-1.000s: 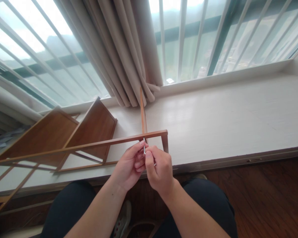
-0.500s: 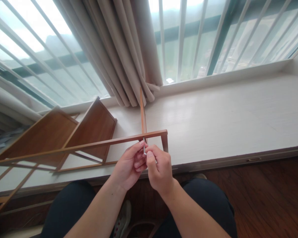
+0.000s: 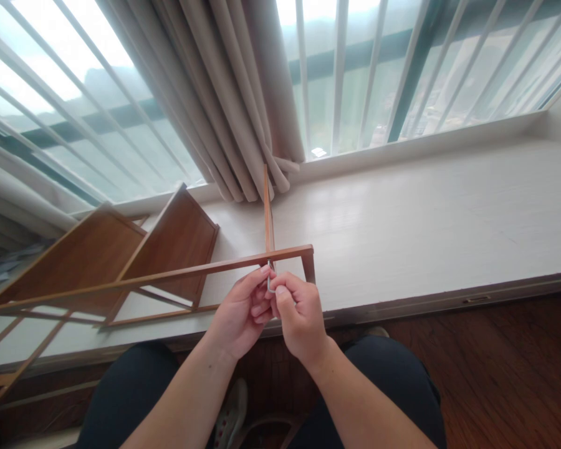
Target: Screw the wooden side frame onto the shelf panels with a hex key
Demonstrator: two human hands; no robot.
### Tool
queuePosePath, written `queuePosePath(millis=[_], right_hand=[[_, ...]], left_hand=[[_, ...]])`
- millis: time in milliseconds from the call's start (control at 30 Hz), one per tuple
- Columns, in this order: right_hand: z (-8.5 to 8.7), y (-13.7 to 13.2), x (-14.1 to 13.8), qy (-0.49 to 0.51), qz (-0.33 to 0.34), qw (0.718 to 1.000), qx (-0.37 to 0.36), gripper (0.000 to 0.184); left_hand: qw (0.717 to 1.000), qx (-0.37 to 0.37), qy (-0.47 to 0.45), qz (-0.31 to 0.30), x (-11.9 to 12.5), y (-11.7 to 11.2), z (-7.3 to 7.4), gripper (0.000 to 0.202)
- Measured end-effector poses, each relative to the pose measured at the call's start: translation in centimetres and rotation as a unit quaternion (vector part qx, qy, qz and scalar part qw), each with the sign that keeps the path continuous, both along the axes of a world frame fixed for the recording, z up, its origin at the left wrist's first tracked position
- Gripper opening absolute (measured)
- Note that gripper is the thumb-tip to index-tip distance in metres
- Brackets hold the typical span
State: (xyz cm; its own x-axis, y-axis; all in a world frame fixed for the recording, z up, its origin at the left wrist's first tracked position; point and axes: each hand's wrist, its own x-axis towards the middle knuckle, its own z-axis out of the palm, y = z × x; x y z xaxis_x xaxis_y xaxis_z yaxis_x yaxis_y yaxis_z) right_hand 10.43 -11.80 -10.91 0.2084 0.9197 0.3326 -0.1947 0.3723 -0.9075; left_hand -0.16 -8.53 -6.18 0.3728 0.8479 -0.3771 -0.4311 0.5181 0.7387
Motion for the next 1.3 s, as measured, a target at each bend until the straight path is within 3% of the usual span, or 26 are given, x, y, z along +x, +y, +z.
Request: queuePosePath(millis=[367, 533, 767, 1300], right_hand=[[0.09, -0.05, 0.16, -0.01, -0.004, 1.0, 0.004, 0.032], [0.34, -0.24, 0.16, -0.037, -0.014, 0.999, 0.026, 0.027], [0.83, -0.22, 0.09, -0.178, -0.114, 0.974, 0.083, 0.02], [0.29, -0.06, -0.15, -0.277, -0.19, 0.933, 0.125, 0.018]], left_hand=[[1.0, 0.012, 0.008, -0.003, 0.11, -0.16, 0.07, 0.028], [1.0, 0.013, 0.012, 0.005, 0.02, -0.26, 0.22, 0.026], [0.999, 0.02, 0.045, 0.01, 0.04, -0.3, 0.24, 0.028], [0.998, 0.013, 0.061, -0.003, -0.01, 0.0, 0.28, 0.031]])
